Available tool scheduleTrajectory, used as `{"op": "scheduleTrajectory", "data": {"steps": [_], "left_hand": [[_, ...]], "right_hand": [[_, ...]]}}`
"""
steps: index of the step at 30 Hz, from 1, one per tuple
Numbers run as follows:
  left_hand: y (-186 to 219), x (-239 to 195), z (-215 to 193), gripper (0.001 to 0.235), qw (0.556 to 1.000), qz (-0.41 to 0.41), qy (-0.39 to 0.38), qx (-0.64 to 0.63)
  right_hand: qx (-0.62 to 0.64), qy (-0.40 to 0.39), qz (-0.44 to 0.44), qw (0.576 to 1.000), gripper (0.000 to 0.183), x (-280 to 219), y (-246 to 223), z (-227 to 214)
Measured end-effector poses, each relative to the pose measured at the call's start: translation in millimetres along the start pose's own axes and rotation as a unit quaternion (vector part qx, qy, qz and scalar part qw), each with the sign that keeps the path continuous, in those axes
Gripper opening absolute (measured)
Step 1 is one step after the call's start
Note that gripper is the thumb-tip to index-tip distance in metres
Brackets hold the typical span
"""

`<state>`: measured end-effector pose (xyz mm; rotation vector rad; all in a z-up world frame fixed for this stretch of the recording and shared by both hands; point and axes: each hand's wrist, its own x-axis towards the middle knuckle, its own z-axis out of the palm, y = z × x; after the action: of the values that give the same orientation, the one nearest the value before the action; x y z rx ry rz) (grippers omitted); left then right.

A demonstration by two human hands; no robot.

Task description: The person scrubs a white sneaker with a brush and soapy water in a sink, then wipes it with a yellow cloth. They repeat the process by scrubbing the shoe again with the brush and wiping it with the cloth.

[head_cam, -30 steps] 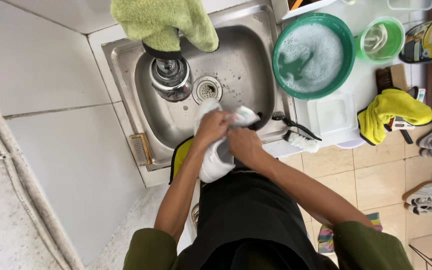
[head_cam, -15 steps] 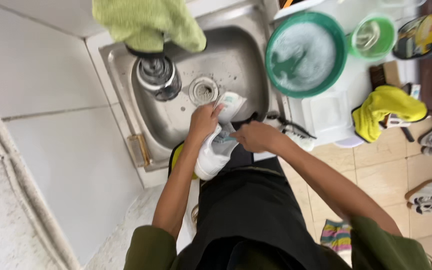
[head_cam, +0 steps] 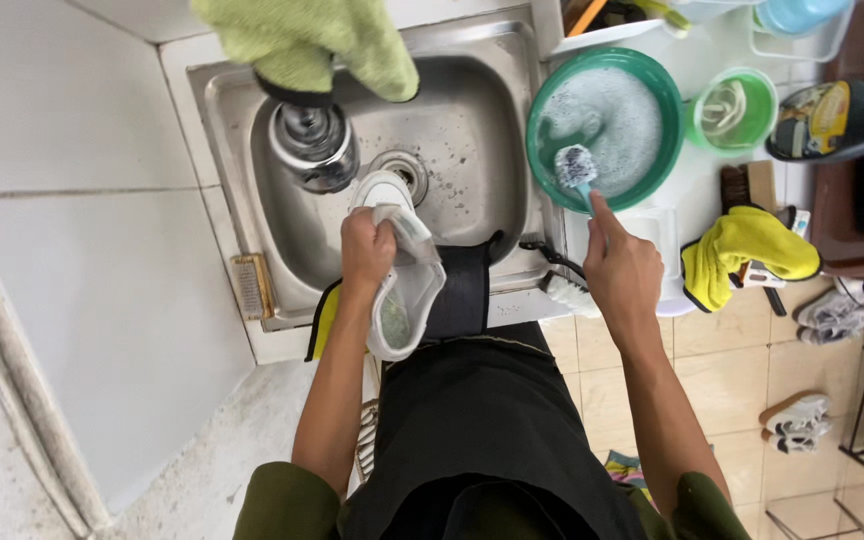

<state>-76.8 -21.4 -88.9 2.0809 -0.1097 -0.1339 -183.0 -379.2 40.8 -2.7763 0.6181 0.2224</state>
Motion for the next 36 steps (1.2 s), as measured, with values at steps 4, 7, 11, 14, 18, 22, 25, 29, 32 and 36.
{"op": "scheduleTrajectory", "data": {"steps": [4,7,11,14,18,22,25,29,32,36], "left_hand": [[-7.7,-20.8,23.0,0.023,0.998,0.019,0.065,0.007],[6.2,-28.4,33.3,0.019,0.995,0.016,0.095,-0.022],[24.6,-30.3,29.8,0.024,0.995,0.03,0.094,0.023],[28.0,-38.2,33.8,0.026,0.994,0.025,0.106,0.028],[47.5,-45.5,24.6,0.022,0.992,0.025,0.121,0.027],[64.1,-56.6,-5.1,0.018,0.999,-0.013,0.039,0.018],[57.7,-64.0,-45.5,0.021,0.981,0.123,-0.153,0.014],[58.0,-55.0,-82.8,0.035,0.954,0.067,-0.276,-0.096],[32.6,-23.5,-58.9,0.045,0.94,-0.069,-0.277,-0.188],[6.9,30.8,-17.0,0.101,0.942,-0.183,-0.281,-0.033]], "right_hand": [[0.05,0.031,-0.053,0.997,0.045,-11.8,-11.1,-21.0],[0.104,-0.009,-0.06,0.993,0.044,-15.5,-15.5,-31.3],[0.161,-0.085,-0.069,0.981,0.053,-26.3,-18.4,-40.3],[0.187,-0.225,-0.08,0.953,0.054,-57.5,-45.4,-61.8],[0.112,-0.309,-0.2,0.923,0.054,-75.2,-59.3,22.2],[-0.044,-0.23,-0.312,0.921,0.06,-64.7,-80.5,89.8],[-0.071,-0.244,-0.318,0.914,0.037,-68.2,-61.8,102.1],[-0.106,-0.242,-0.33,0.906,0.056,-73.2,-76.1,39.6],[-0.112,-0.252,-0.341,0.899,0.056,-67.9,-86.6,31.4],[-0.07,-0.313,-0.33,0.888,0.053,-57.9,-93.6,4.3]]}}
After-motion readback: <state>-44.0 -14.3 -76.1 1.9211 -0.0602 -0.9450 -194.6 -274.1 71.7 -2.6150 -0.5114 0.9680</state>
